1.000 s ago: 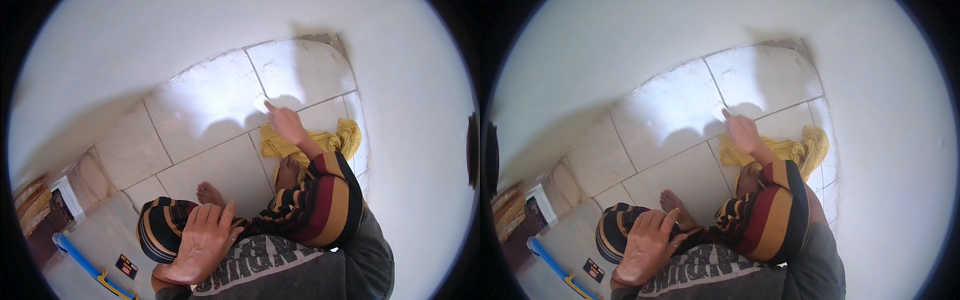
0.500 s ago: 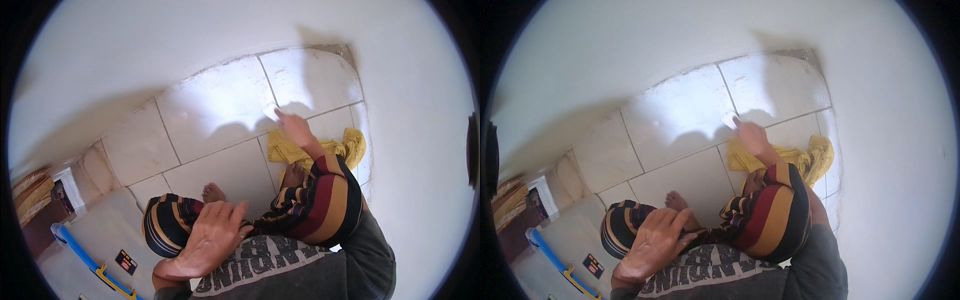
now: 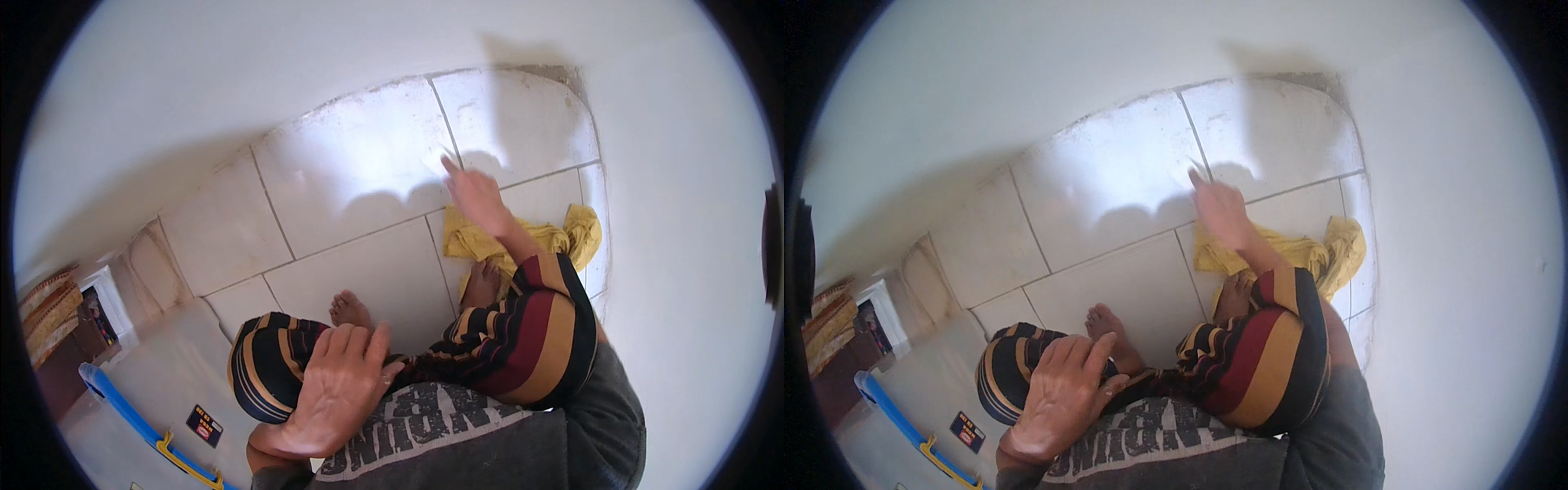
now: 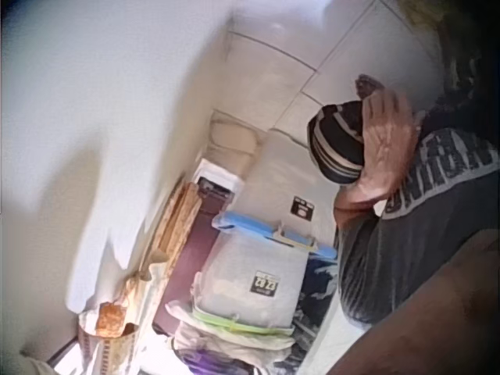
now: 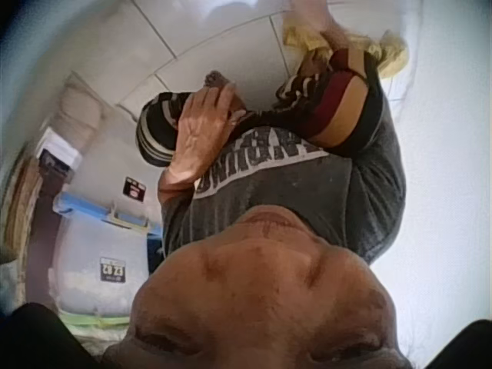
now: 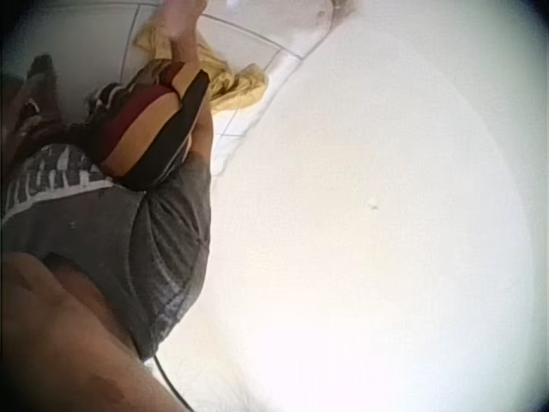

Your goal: The person applies white grout to the seams between floor tiles using a putty knife and wipes away the excess with a yellow cloth.

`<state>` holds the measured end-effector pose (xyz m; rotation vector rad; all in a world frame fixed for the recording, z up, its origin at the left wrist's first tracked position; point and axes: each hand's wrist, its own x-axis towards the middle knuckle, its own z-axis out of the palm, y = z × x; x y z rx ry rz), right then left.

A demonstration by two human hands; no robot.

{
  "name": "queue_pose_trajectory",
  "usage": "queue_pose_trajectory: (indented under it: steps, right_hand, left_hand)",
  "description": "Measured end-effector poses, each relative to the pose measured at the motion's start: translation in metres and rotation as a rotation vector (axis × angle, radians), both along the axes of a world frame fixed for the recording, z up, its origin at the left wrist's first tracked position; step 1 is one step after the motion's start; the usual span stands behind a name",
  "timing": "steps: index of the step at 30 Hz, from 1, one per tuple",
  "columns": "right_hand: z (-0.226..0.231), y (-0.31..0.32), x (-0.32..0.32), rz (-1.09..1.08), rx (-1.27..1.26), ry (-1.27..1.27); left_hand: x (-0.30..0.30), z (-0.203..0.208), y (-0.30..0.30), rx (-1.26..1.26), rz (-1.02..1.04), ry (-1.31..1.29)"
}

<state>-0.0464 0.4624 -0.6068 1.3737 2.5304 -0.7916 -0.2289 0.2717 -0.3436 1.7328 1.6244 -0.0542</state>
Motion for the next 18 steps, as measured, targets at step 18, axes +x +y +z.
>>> queue_pose_trajectory:
  steps: [18]
  right_hand:
    - [0.005,-0.019,-0.002,0.026,-0.008,-0.027]
  left_hand:
    - [-0.01,0.0,-0.007,0.024,0.02,0.005]
